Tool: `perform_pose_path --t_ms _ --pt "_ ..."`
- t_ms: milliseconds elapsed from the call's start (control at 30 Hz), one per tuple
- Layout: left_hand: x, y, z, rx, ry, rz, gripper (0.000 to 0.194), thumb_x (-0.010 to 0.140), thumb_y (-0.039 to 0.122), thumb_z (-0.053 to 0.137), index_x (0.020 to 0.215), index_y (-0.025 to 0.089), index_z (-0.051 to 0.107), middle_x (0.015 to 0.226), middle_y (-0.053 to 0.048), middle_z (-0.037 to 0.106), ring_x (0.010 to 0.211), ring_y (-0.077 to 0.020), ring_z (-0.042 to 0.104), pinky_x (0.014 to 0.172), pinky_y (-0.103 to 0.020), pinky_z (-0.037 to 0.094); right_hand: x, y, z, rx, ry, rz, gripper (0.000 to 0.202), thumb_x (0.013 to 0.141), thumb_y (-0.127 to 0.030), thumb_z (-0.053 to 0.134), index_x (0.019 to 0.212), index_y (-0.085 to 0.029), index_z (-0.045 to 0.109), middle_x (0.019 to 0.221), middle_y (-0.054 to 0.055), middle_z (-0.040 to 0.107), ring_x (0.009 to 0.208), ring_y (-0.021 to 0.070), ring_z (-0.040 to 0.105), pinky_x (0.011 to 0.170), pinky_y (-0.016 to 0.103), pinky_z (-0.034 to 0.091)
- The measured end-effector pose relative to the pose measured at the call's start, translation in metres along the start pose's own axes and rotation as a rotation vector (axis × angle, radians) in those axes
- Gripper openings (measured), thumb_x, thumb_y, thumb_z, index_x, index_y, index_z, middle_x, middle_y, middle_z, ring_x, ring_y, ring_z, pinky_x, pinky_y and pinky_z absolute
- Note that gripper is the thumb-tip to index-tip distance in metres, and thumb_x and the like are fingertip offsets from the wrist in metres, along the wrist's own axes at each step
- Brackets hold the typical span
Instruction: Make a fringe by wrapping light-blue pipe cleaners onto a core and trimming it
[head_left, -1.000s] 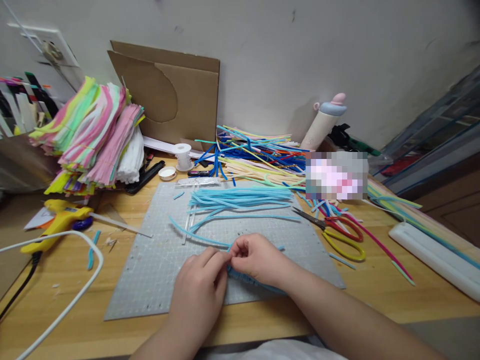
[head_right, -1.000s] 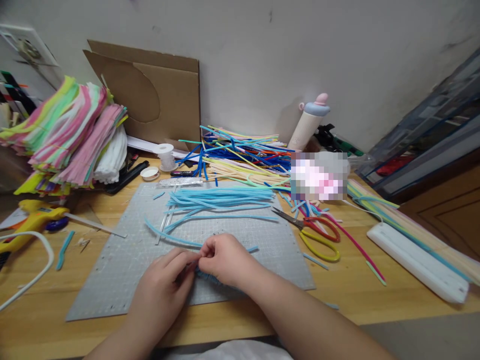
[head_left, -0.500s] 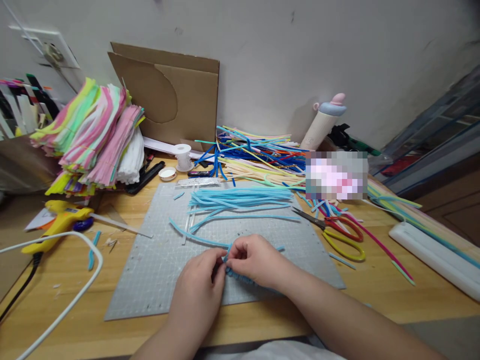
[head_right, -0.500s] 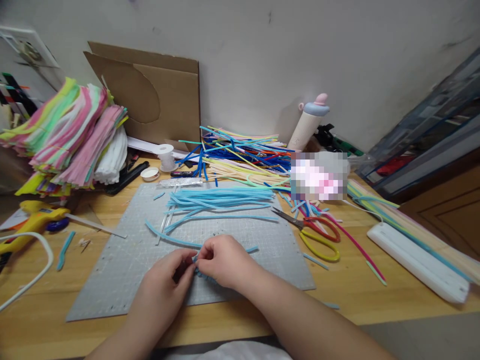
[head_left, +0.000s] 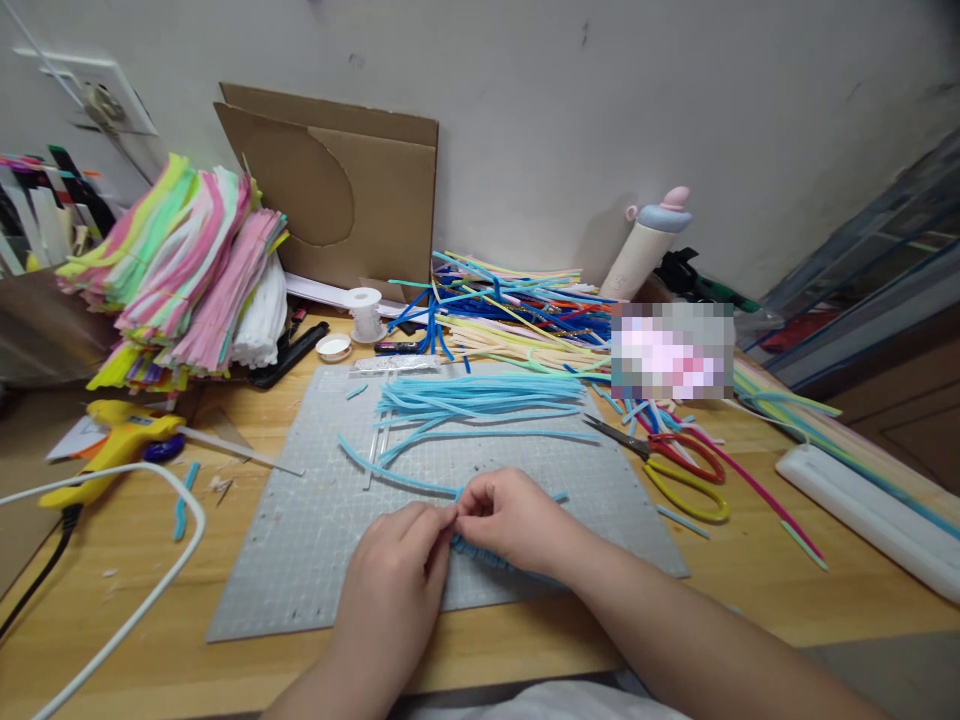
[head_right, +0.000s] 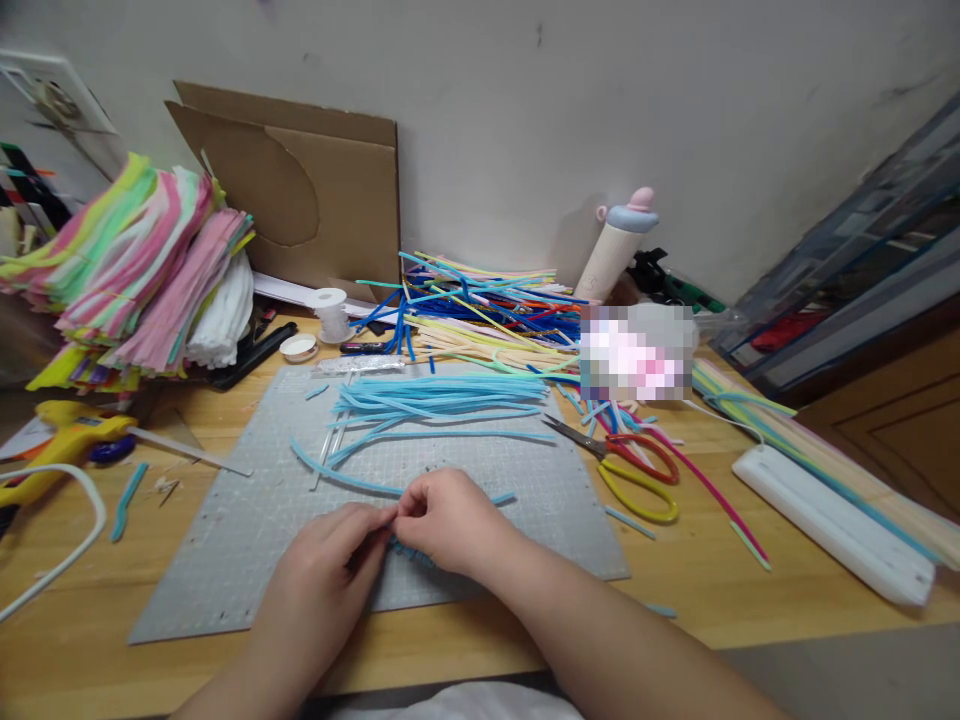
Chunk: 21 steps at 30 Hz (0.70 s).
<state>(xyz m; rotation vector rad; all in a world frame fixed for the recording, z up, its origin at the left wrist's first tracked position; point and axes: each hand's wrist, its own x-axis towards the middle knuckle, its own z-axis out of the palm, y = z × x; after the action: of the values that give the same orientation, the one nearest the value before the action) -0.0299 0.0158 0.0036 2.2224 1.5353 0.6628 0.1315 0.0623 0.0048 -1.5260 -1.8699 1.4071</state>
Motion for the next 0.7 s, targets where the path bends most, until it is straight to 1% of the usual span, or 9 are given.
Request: perform_pose_path --t_ms 300,400,567,700 --pt "0.0013 0.0034 0.0007 0.009 0.014 -0.049 0.016 0.085 0.019 0.048 0.092 0.024 0.062 0.084 -0.002 0.067 0.079 -0.0202 0.06 0.071 -0.033 0.043 -0.0007 -0.0008 -0.001 -0.02 0.002 -0.026 0.01 0.068 -0.022 0.056 0.067 -0.016 0.063 0.058 -0.002 0.057 0.053 0.0082 0.047 0.046 0.018 0.033" --pt "0.0016 0.0027 0.002 0.011 0.011 -0.072 0.015 0.084 0.02 0.049 0.091 0.024 0.061 0.081 -0.002 0.066 0.077 -0.02 0.06 0.069 -0.032 0.042 -0.0006 0.0001 -0.0006 -0.035 0.005 -0.032 0.01 0.067 -0.021 0.055 0.067 -0.016 0.064 0.058 -0.002 0.057 0.053 0.008 0.047 0.046 0.018 0.033" --pt "0.0025 0.0018 0.003 0.05 0.012 -0.107 0.009 0.083 0.02 0.049 0.081 0.022 0.058 0.074 -0.001 0.061 0.072 -0.0193 0.058 0.064 -0.03 0.041 0.0003 0.0006 -0.0005 -0.038 -0.007 -0.027 0.01 0.067 -0.021 0.055 0.068 -0.017 0.063 0.058 -0.003 0.056 0.052 0.0083 0.047 0.046 0.018 0.033" --pt "0.0027 0.0016 0.0035 0.056 0.027 -0.107 0.008 0.083 0.021 0.049 0.076 0.021 0.054 0.078 -0.002 0.058 0.073 -0.019 0.056 0.064 -0.029 0.041 0.0008 0.0005 -0.0003 -0.038 -0.013 -0.028 0.01 0.066 -0.02 0.054 0.068 -0.016 0.063 0.057 -0.003 0.056 0.052 0.0082 0.047 0.045 0.018 0.033"
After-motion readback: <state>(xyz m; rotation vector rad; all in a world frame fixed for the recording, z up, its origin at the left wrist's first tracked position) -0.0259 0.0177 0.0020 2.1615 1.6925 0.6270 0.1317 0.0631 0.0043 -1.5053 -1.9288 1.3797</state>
